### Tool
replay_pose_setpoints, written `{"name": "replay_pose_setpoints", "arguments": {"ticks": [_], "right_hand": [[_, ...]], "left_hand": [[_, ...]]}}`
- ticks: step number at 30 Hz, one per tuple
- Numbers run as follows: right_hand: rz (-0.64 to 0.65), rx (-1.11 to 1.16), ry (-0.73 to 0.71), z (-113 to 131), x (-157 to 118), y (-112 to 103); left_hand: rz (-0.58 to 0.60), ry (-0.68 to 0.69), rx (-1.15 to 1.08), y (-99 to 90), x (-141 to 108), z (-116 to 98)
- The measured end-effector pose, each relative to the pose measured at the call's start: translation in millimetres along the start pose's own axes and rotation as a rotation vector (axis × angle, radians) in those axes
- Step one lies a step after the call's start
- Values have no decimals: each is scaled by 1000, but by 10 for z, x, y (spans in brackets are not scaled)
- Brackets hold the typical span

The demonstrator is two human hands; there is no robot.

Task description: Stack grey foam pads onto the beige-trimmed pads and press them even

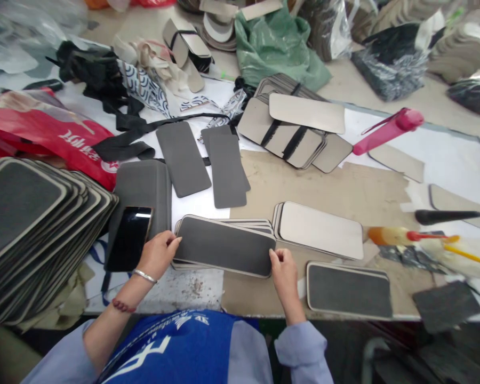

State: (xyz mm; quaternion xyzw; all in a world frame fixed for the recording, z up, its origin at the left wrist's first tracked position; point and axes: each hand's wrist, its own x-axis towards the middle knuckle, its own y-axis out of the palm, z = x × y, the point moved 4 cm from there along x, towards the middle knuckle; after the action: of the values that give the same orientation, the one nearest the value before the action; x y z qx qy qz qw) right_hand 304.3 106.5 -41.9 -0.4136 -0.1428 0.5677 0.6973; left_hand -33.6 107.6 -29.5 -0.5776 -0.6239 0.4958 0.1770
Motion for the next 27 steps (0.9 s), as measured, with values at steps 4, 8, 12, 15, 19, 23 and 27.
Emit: {"name": "replay_pose_setpoints", "arguments": {"ticks": [4, 8, 12, 15, 19, 23, 27], "right_hand": [[-24, -37, -18, -69, 39, 60], [-36, -54, -9, -120, 67, 98], [-64, -71, -2, -130, 85, 110], [-89, -80, -9, -120, 94, 101], [-98, -78, -6, -123, 104, 93], [-109, -96, -42, -110, 99, 90], [-142, -143, -128, -33, 86, 87]], "left_hand": [[3, -13, 9, 21, 25, 27], [-9, -8, 27, 53, 38, 52], [-15, 13, 79, 78, 34, 40], [-1, 1, 130, 85, 28, 4], [4, 8, 190, 77, 22, -67], [-5, 3, 180, 65, -10, -79], [-32, 6, 87, 75, -114, -3]]}}
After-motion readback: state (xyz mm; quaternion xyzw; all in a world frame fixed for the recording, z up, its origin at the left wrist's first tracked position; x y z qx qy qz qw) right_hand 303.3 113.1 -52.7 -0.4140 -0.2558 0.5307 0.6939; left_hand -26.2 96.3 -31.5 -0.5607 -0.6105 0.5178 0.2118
